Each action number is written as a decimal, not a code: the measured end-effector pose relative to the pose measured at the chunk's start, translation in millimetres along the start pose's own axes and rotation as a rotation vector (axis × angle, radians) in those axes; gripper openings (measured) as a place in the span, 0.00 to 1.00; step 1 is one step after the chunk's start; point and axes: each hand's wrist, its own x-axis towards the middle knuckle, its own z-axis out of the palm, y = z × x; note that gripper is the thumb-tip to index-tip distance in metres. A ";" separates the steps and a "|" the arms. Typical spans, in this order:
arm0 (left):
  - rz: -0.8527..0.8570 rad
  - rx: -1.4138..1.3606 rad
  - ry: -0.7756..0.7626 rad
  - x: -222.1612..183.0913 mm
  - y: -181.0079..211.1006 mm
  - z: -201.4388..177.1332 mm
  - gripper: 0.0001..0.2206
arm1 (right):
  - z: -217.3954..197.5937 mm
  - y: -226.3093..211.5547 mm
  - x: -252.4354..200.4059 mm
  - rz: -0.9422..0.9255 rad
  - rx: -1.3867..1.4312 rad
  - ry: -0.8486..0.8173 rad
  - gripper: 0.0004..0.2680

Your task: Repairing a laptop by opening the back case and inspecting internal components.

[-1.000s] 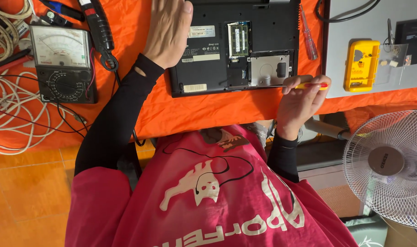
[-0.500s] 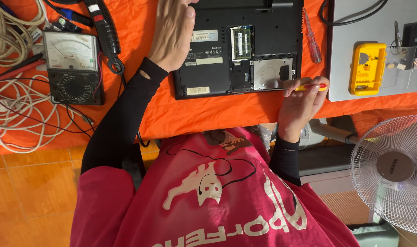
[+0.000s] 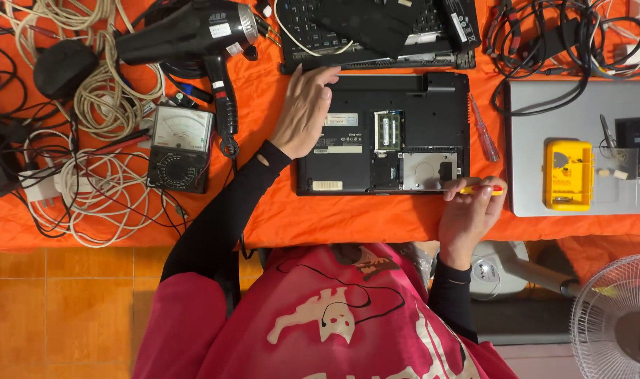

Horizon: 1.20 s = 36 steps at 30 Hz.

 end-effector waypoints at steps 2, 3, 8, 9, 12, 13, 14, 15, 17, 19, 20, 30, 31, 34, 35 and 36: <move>-0.003 0.003 -0.007 -0.1 -1.6 1.3 0.30 | 2.8 -1.3 -0.1 -0.003 -0.023 0.005 0.07; 0.001 0.006 -0.003 -0.3 -2.2 1.9 0.30 | 2.7 -1.6 0.1 -0.006 -0.019 0.001 0.07; -0.007 0.002 -0.015 -0.1 -2.0 1.4 0.30 | 4.3 -0.6 1.8 -0.018 -0.025 -0.010 0.08; -0.006 0.001 -0.017 -0.4 -2.1 1.7 0.30 | 4.7 -1.0 1.5 -0.019 -0.025 -0.008 0.08; 0.000 0.004 -0.023 0.1 -2.8 2.7 0.30 | 5.5 -1.3 1.8 -0.025 -0.032 -0.013 0.08; 0.000 0.006 -0.020 -0.2 -2.9 3.0 0.30 | 5.6 -1.3 2.1 -0.024 -0.030 -0.016 0.07; 0.000 0.008 -0.017 -0.6 -3.1 3.3 0.30 | 5.8 -1.2 2.4 -0.024 -0.029 -0.019 0.07; 0.001 0.008 -0.018 -0.4 -3.0 3.3 0.30 | 6.1 -1.5 2.0 -0.024 -0.029 -0.017 0.07; -0.005 0.009 -0.015 -0.2 -3.1 2.9 0.30 | 6.9 -2.1 1.4 -0.024 -0.025 -0.022 0.07; -0.006 0.006 -0.014 -0.3 -2.1 2.3 0.30 | 6.5 -1.7 1.4 -0.023 -0.023 -0.022 0.07; -0.007 0.004 -0.014 -0.4 -1.5 2.1 0.30 | 6.3 -1.5 1.4 -0.022 -0.021 -0.023 0.07; -0.015 0.016 -0.027 0.5 -5.3 4.0 0.30 | 5.7 -0.9 2.7 -0.016 -0.006 -0.016 0.07; -0.012 0.017 -0.025 0.2 -6.3 4.7 0.30 | 4.7 -0.6 2.4 -0.021 -0.005 -0.025 0.07; 0.019 0.052 -0.013 3.9 -16.7 8.1 0.28 | -0.8 6.3 8.7 -0.039 0.000 -0.039 0.07; 0.039 0.079 -0.006 -4.7 -18.8 15.5 0.27 | -8.1 5.4 0.8 -0.043 -0.003 -0.044 0.07; 0.014 0.056 -0.035 -5.2 -18.6 11.2 0.27 | -4.2 3.8 0.9 -0.013 -0.023 -0.018 0.07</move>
